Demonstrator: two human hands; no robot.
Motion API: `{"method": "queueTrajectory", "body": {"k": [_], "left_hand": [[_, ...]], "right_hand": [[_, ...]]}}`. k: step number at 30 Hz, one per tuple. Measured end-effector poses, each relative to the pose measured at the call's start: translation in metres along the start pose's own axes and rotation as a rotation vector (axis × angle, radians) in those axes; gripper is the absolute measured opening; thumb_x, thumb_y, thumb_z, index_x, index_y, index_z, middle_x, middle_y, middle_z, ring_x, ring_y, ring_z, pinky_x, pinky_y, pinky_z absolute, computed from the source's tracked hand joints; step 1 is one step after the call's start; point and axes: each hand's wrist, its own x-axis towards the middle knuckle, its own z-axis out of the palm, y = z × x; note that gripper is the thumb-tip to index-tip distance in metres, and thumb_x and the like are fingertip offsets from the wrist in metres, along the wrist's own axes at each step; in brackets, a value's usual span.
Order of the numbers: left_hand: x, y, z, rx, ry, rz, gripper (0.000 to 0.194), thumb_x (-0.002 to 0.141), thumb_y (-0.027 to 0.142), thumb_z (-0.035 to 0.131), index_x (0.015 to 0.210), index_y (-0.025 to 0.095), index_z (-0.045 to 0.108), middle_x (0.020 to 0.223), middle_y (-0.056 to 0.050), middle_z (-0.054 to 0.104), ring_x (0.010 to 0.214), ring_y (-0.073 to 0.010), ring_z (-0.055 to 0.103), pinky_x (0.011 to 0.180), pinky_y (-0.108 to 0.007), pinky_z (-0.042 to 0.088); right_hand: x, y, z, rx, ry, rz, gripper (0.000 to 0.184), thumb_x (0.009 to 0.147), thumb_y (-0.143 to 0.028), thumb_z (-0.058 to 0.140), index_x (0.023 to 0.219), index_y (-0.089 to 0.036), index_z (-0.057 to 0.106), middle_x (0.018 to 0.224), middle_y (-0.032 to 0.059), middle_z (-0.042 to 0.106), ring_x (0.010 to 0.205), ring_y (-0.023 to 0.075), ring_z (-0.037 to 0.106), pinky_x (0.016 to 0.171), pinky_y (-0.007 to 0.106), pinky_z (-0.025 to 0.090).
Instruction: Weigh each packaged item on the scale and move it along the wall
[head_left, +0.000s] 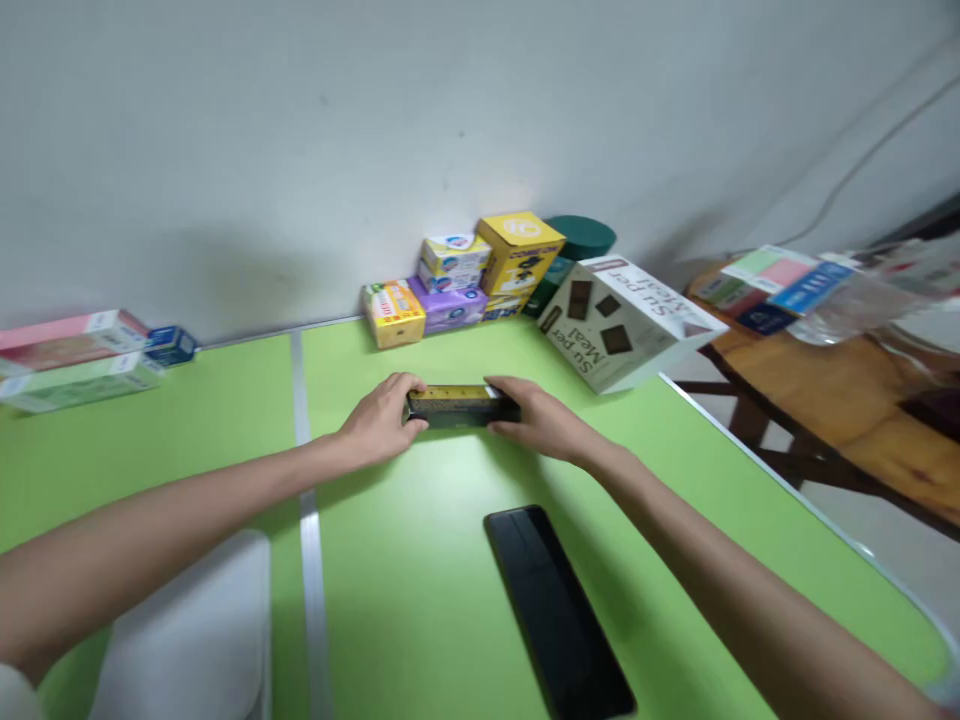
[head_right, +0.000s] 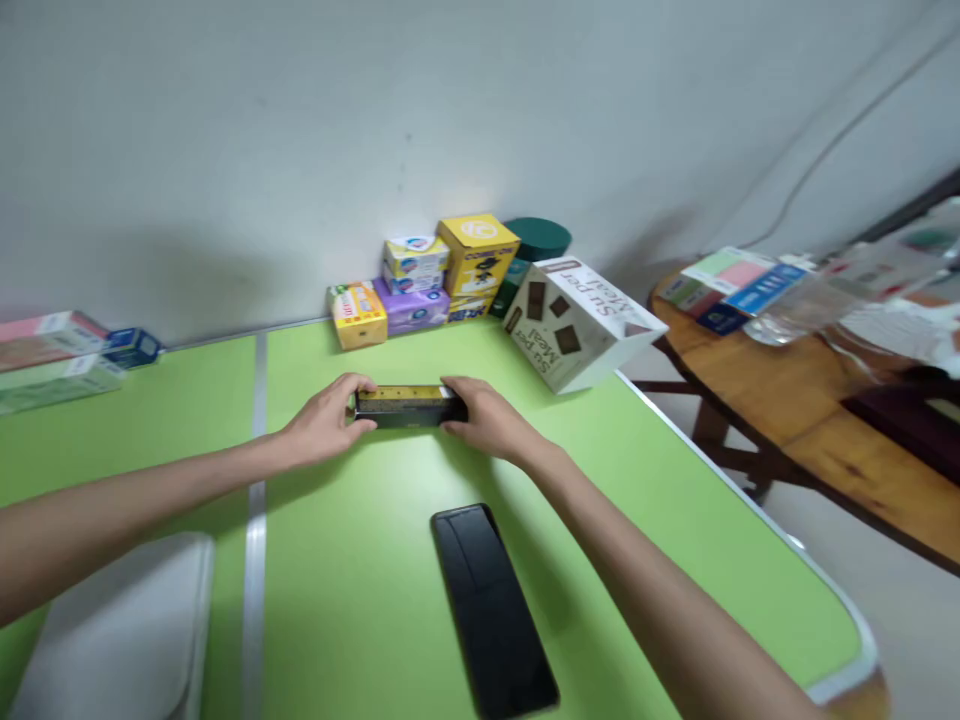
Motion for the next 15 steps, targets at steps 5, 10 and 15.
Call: {"method": "queueTrajectory", "body": {"k": [5,10,15], "left_hand": [[-0.115,-0.017,-0.078,-0.177,-0.032,-0.133,0.029,0.075,0.03,0.062,0.101,0.021,0.055,0.106,-0.003,0.061,0.09,-0.0206,0.06,0.078,-0.035,0.049],[-0.222,-0.046,-0.118,-0.361,0.072,-0.371,0.032,0.082,0.044,0.054,0.103,0.019,0.056,0.098,-0.005,0.063,0.091,-0.0217,0.06,0.079,-0.034,0.048],[-0.292,-0.077,-0.105,-0.54,0.2,-0.533,0.036,0.085,0.049,0.051,0.106,0.019,0.056,0.104,-0.007,0.066,0.101,-0.0227,0.06,0.087,-0.035,0.049]], "right_hand": [[-0.041,-0.071,0.02,0.417,-0.269,0.04,0.053,0.073,-0.044,0.066,0.117,-0.018,0.054,0.097,0.0083,0.067,0.082,0.023,0.062,0.078,0.039,0.05],[-0.064,-0.159,0.07,0.758,-0.415,-0.058,0.043,0.08,-0.053,0.057,0.105,-0.018,0.055,0.093,0.0057,0.06,0.08,0.0182,0.057,0.068,0.03,0.046],[-0.062,-0.214,0.108,0.77,-0.505,-0.04,0.04,0.084,-0.056,0.05,0.092,-0.017,0.055,0.08,0.0018,0.055,0.072,0.0148,0.052,0.065,0.028,0.043]]}}
